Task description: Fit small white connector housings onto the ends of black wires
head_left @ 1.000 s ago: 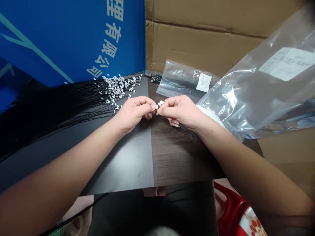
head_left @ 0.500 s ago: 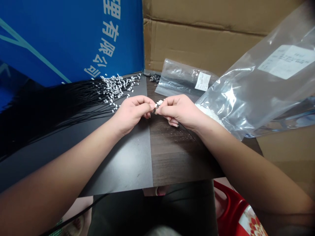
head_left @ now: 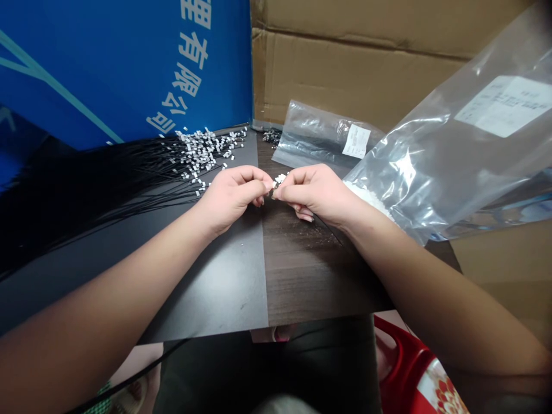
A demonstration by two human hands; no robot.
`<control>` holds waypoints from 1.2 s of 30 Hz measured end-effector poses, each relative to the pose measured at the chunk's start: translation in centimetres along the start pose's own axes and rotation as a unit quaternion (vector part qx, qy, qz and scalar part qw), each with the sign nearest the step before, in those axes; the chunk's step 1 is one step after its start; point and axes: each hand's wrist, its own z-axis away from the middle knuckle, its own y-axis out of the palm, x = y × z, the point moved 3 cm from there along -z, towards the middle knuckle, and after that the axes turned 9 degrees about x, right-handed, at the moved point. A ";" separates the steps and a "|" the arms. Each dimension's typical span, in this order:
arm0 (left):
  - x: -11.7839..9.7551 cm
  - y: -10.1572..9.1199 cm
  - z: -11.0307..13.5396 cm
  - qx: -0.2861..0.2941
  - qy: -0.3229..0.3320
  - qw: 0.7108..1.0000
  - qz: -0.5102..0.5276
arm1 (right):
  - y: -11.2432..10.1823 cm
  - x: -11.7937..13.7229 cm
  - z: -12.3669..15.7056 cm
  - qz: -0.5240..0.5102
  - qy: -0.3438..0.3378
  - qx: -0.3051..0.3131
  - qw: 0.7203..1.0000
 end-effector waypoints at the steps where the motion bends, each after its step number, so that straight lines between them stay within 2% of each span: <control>1: 0.0 0.0 0.0 0.001 0.002 1.000 -0.004 | 0.0 0.0 0.0 0.002 0.001 -0.002 1.000; 10: -0.5 0.0 0.1 0.006 0.021 0.998 -0.063 | -0.1 -0.1 0.0 0.012 0.003 -0.004 1.000; 25: -0.3 -0.1 0.0 -0.003 0.025 0.999 -0.035 | -0.2 0.0 0.0 0.020 0.001 0.011 1.000; 36: -0.3 -0.1 0.1 -0.013 0.023 0.999 -0.042 | -0.1 -0.2 -0.2 0.020 -0.001 -0.003 1.000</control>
